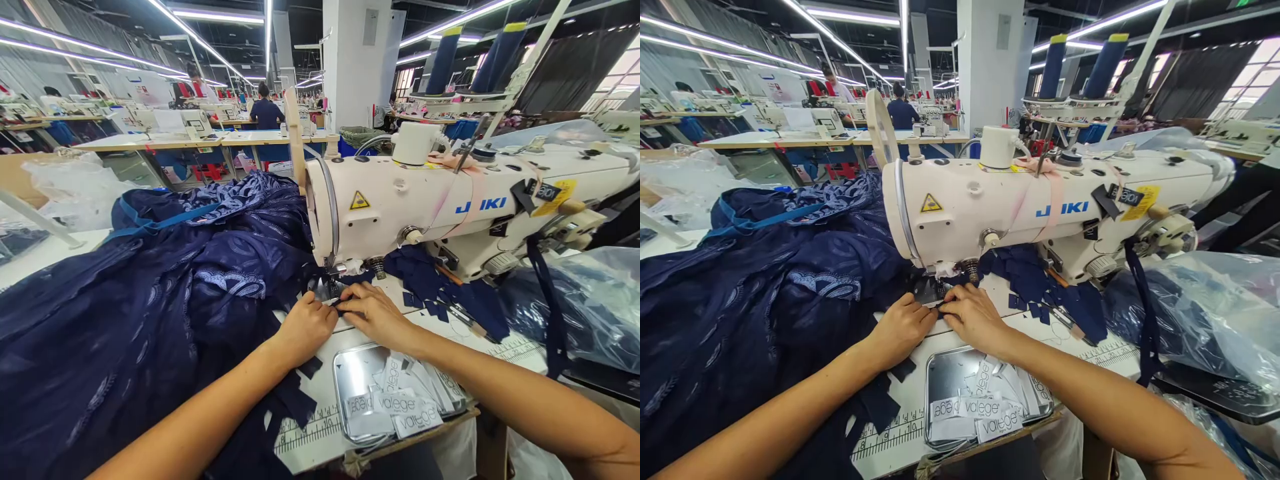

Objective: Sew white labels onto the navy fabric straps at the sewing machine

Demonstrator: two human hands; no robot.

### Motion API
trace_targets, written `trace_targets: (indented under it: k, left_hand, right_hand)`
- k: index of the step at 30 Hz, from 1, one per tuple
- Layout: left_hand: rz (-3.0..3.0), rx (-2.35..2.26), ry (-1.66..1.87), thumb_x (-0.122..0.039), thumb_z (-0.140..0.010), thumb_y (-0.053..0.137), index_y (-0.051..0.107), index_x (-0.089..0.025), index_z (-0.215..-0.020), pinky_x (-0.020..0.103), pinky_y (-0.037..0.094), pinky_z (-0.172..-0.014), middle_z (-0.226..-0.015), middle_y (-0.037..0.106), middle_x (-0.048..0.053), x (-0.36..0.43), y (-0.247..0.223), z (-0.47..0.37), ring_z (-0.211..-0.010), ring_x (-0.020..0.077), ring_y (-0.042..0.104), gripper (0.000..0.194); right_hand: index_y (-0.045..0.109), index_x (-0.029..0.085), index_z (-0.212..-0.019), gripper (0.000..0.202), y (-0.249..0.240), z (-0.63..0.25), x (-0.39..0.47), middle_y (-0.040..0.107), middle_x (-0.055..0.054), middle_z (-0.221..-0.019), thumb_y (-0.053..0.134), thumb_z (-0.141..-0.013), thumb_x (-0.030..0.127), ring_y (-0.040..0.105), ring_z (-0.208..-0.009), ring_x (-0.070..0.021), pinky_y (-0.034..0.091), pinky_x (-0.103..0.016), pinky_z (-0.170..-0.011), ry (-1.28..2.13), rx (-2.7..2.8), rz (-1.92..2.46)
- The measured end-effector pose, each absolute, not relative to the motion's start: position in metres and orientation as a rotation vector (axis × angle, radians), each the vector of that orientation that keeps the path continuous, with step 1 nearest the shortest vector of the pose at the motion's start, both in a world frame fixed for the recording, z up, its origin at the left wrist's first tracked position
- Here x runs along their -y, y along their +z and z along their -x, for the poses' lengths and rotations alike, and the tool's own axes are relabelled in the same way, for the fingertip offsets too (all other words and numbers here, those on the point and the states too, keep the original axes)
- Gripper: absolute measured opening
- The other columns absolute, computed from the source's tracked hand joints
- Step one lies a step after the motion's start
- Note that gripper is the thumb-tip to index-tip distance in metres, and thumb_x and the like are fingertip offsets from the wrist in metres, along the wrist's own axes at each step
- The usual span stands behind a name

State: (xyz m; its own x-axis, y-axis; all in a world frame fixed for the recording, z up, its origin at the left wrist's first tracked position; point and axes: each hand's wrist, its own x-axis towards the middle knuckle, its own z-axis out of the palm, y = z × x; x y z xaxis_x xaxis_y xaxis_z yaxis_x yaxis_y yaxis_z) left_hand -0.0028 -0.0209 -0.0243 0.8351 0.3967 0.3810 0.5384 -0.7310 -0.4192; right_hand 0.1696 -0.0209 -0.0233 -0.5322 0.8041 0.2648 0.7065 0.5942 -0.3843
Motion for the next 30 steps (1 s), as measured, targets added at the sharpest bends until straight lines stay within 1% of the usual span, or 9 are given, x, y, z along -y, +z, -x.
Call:
trace_targets:
  k: [3,6,9,11,13,15,20,24,30]
  left_hand:
    - [2.532,0.746,-0.354,-0.006,-0.077,0.043,0.054,-0.012,-0.065,0.031,0.032,-0.055,-0.054,0.055,0.001,0.021,-0.023,0.006,-0.05,0.0146,0.05,0.018]
    - [2.657,0.819,-0.349,-0.014,-0.08,0.044,0.057,-0.013,-0.069,0.032,0.035,-0.058,-0.066,0.06,0.003,0.024,-0.015,0.016,-0.06,0.0157,0.054,0.017]
    - [2.821,0.817,-0.428,-0.019,-0.079,0.047,0.059,-0.015,-0.08,0.037,0.038,-0.077,-0.097,0.063,0.006,0.027,-0.01,0.027,-0.089,0.0193,0.056,0.014]
    - [2.901,0.802,-0.47,-0.017,-0.078,0.047,0.059,-0.016,-0.09,0.038,0.035,-0.09,-0.109,0.06,0.005,0.028,-0.011,0.03,-0.102,0.0184,0.052,0.017]
    - [2.929,0.829,-0.48,-0.014,-0.078,0.046,0.058,-0.016,-0.093,0.035,0.034,-0.095,-0.109,0.061,0.005,0.026,-0.015,0.027,-0.103,0.0158,0.053,0.019]
    - [2.905,0.868,-0.484,-0.011,-0.079,0.044,0.059,-0.015,-0.092,0.033,0.038,-0.092,-0.106,0.063,0.005,0.023,-0.02,0.021,-0.099,0.0146,0.056,0.02]
    - [2.785,0.898,-0.498,-0.007,-0.077,0.045,0.06,-0.013,-0.092,0.036,0.043,-0.089,-0.1,0.065,0.008,0.018,-0.024,0.007,-0.098,0.0183,0.056,0.021]
    - [2.751,0.948,-0.468,-0.002,-0.073,0.046,0.06,-0.011,-0.088,0.035,0.045,-0.087,-0.097,0.065,0.009,0.018,-0.024,0.001,-0.093,0.0181,0.058,0.023]
    - [2.698,1.016,-0.444,-0.001,-0.074,0.044,0.059,-0.011,-0.083,0.034,0.048,-0.082,-0.091,0.065,0.011,0.018,-0.027,-0.008,-0.086,0.0178,0.06,0.02]
  right_hand:
    - [0.063,0.015,-0.093,0.021,-0.021,-0.163,0.033,0.056,-0.009,-0.098,0.046,-0.081,0.011,0.046,-0.086,-0.0211,0.039,-0.035,-0.07,-0.054,2.633,1.217]
    - [0.06,0.008,-0.091,0.021,-0.019,-0.158,0.038,0.054,-0.013,-0.093,0.048,-0.075,0.005,0.046,-0.082,-0.0219,0.042,-0.032,-0.064,-0.271,2.788,1.17]
    - [0.059,0.007,-0.095,0.023,-0.016,-0.162,0.03,0.054,-0.014,-0.094,0.047,-0.076,0.006,0.047,-0.082,-0.0218,0.044,-0.031,-0.062,-0.361,2.882,1.016]
    - [0.057,0.007,-0.1,0.025,-0.014,-0.17,0.02,0.055,-0.013,-0.097,0.044,-0.079,0.007,0.047,-0.084,-0.0213,0.045,-0.031,-0.065,-0.411,2.935,0.872]
    - [0.056,0.008,-0.103,0.027,-0.012,-0.178,0.008,0.055,-0.013,-0.102,0.042,-0.08,0.006,0.048,-0.086,-0.0203,0.045,-0.03,-0.069,-0.443,2.967,0.78]
    - [0.056,0.01,-0.105,0.028,-0.012,-0.184,-0.002,0.055,-0.011,-0.106,0.04,-0.081,0.006,0.049,-0.09,-0.0201,0.046,-0.03,-0.071,-0.467,2.972,0.773]
    - [0.052,0.01,-0.112,0.032,-0.015,-0.188,-0.012,0.054,-0.011,-0.113,0.039,-0.083,0.008,0.051,-0.098,-0.0207,0.049,-0.031,-0.074,-0.475,2.923,0.81]
    - [0.052,0.01,-0.114,0.035,-0.016,-0.189,-0.014,0.053,-0.012,-0.117,0.039,-0.082,0.005,0.052,-0.101,-0.0194,0.05,-0.029,-0.074,-0.424,2.915,0.834]
    - [0.052,0.01,-0.115,0.037,-0.019,-0.191,-0.02,0.053,-0.012,-0.118,0.036,-0.082,0.003,0.051,-0.105,-0.0175,0.046,-0.029,-0.085,-0.339,2.871,0.782]
